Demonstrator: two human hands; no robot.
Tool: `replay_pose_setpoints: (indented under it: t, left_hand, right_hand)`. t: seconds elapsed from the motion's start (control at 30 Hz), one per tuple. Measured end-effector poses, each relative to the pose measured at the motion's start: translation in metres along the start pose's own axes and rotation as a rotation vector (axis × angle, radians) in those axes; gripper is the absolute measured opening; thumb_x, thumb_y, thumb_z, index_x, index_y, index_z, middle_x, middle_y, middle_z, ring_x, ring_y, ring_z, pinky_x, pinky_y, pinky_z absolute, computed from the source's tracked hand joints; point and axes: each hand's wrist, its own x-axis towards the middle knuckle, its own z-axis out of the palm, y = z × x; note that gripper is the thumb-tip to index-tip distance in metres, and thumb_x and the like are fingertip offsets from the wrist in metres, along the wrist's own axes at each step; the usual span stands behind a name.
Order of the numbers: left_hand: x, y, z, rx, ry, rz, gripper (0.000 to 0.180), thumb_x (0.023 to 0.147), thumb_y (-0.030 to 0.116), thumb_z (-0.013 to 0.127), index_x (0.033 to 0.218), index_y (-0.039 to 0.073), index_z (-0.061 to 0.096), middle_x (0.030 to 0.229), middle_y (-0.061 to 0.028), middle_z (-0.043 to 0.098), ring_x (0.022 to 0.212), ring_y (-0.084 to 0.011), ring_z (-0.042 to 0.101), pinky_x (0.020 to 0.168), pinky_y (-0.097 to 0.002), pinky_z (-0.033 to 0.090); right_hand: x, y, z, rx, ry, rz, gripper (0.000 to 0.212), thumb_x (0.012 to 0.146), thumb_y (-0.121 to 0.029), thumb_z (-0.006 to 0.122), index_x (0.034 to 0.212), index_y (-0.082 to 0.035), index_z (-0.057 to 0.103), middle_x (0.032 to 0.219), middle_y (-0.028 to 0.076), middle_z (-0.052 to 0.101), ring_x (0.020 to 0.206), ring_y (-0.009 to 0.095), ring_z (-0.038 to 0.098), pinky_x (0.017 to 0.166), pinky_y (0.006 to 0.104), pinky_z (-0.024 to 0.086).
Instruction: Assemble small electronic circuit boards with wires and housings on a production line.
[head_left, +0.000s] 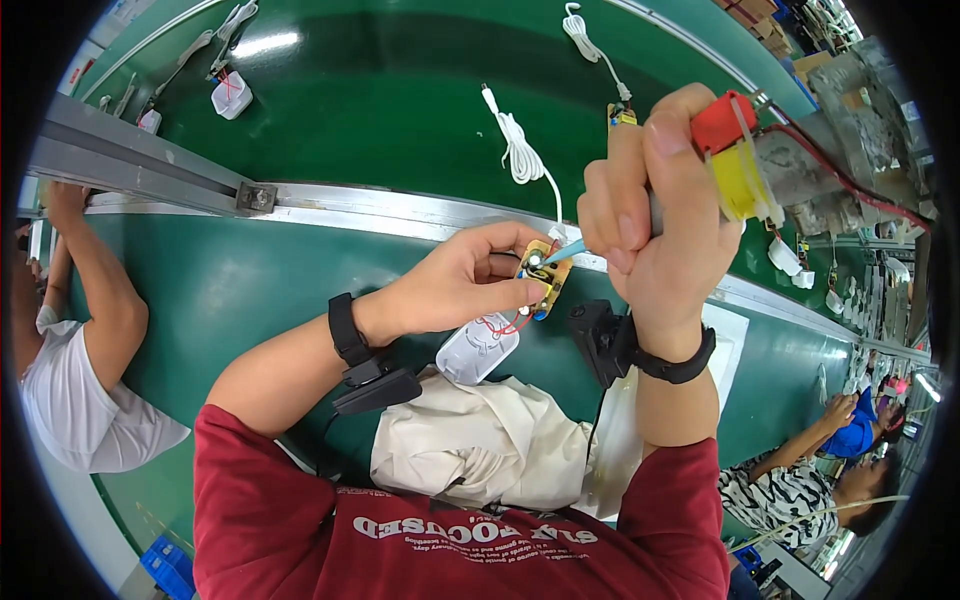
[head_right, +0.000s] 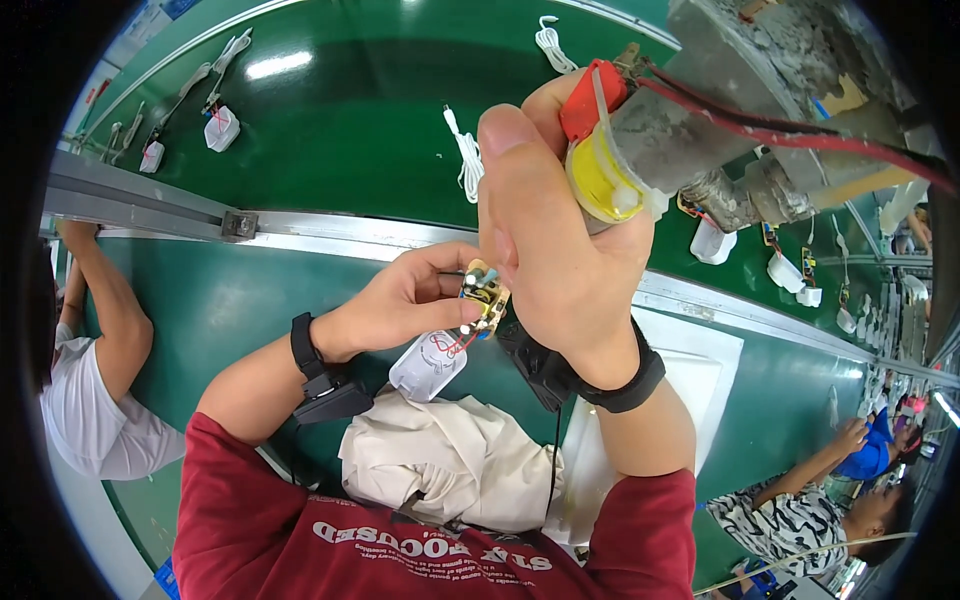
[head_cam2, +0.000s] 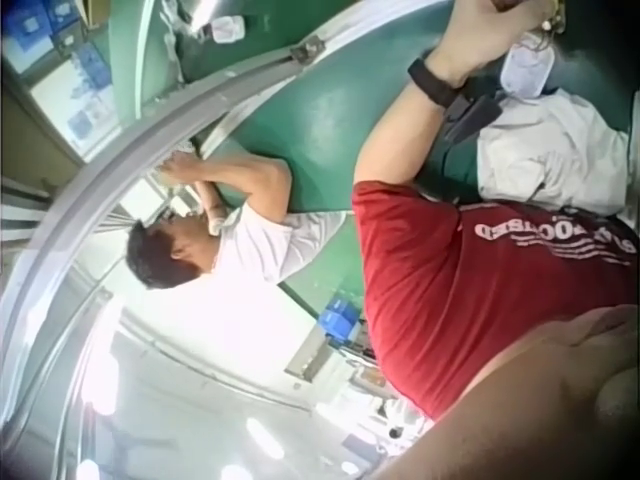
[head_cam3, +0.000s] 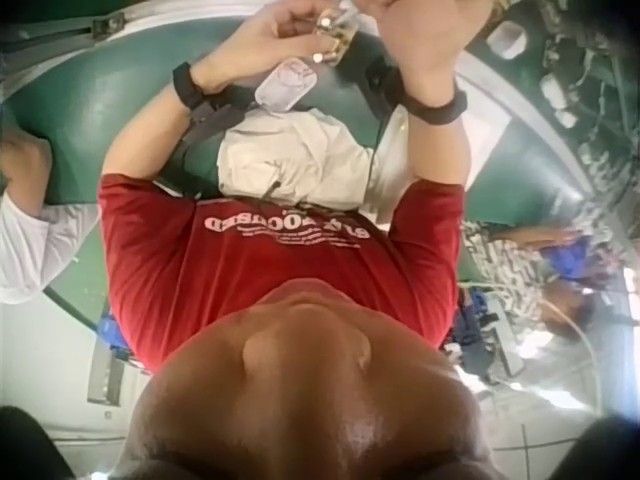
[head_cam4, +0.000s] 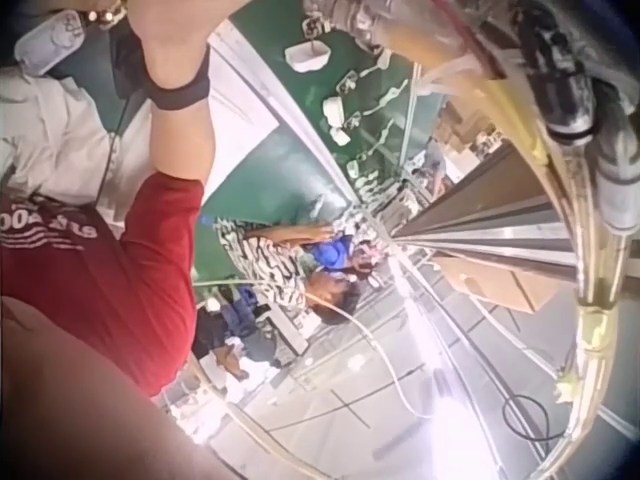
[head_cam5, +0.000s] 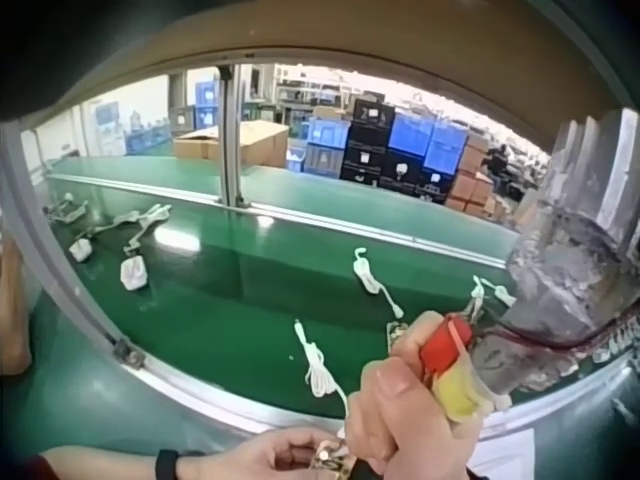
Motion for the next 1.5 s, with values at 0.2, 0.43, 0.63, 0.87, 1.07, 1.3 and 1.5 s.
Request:
replay_pose_setpoints:
  t: [0.2, 0.43, 0.63, 0.87, 1.07, 1.3, 1.5]
  left_hand:
    - [-0.002, -0.003, -0.004, -0.016, -0.008, 0.009, 0.035, 0.09, 0.004, 0.061, 0.123, 0.001, 0.05, 0.108, -0.0042, 0.06, 0.094, -0.0098, 0.06, 0.079, -0.026, 0.052]
    - [-0.002, -0.002, -0.005, -0.02, -0.014, 0.002, 0.035, 0.091, 0.004, 0.061, 0.123, 0.0, 0.05, 0.108, -0.0044, 0.059, 0.093, -0.0098, 0.061, 0.079, -0.0262, 0.052]
    - [-0.003, -0.002, -0.006, -0.009, -0.002, 0.003, 0.035, 0.091, 0.004, 0.06, 0.124, 0.0, 0.05, 0.108, -0.0049, 0.059, 0.092, -0.0098, 0.061, 0.079, -0.0262, 0.052]
    - [-0.006, 0.002, -0.015, 0.019, -0.038, -0.081, 0.04, 0.092, 0.005, 0.059, 0.129, 0.001, 0.047, 0.11, -0.0052, 0.06, 0.094, -0.0101, 0.06, 0.08, -0.0263, 0.051]
    - [0.0, 0.005, -0.024, 0.055, 0.032, 0.055, 0.041, 0.091, 0.003, 0.059, 0.13, 0.002, 0.046, 0.111, -0.0045, 0.059, 0.099, -0.0103, 0.058, 0.084, -0.0269, 0.05]
    - [0.064, 0.051, -0.078, 0.466, 0.125, 0.29, 0.037, 0.091, 0.005, 0.057, 0.126, 0.001, 0.049, 0.116, -0.0068, 0.057, 0.104, -0.0121, 0.057, 0.089, -0.0271, 0.047]
    - [0.08, 0.072, -0.125, 1.549, 0.629, 0.619, 0.044, 0.09, 0.03, 0.061, 0.12, -0.002, 0.053, 0.121, -0.0177, 0.055, 0.107, -0.0286, 0.058, 0.091, -0.0379, 0.047]
  right_hand:
    - [0.002, 0.005, -0.002, 0.019, -0.004, -0.018, 0.012, 0.097, -0.016, 0.041, 0.087, -0.011, 0.041, 0.048, -0.001, 0.034, 0.034, 0.007, 0.027, 0.033, 0.0231, 0.02]
    - [0.003, 0.005, -0.001, -0.017, 0.019, -0.031, 0.011, 0.097, -0.017, 0.042, 0.09, -0.009, 0.043, 0.048, -0.001, 0.034, 0.034, 0.007, 0.027, 0.033, 0.023, 0.02]
    - [0.002, 0.002, 0.002, -0.094, 0.029, -0.039, 0.018, 0.098, -0.021, 0.042, 0.105, -0.005, 0.047, 0.049, -0.001, 0.033, 0.035, 0.006, 0.026, 0.034, 0.0228, 0.021]
    - [0.0, -0.007, 0.007, -0.073, 0.069, 0.007, 0.031, 0.1, -0.029, 0.043, 0.114, -0.002, 0.047, 0.051, -0.001, 0.033, 0.037, 0.007, 0.027, 0.035, 0.0227, 0.023]
    - [-0.001, -0.007, 0.005, -0.046, 0.053, 0.008, 0.031, 0.1, -0.03, 0.043, 0.114, -0.002, 0.047, 0.051, -0.001, 0.033, 0.037, 0.007, 0.027, 0.034, 0.0231, 0.023]
    - [0.0, 0.005, 0.01, -0.012, 0.006, 0.007, 0.027, 0.1, -0.027, 0.044, 0.113, -0.003, 0.048, 0.052, -0.001, 0.034, 0.037, 0.006, 0.028, 0.035, 0.023, 0.024]
    - [0.0, 0.012, 0.017, 0.007, -0.002, 0.029, 0.024, 0.1, -0.024, 0.044, 0.111, -0.003, 0.048, 0.052, -0.002, 0.034, 0.038, 0.006, 0.028, 0.035, 0.0229, 0.024]
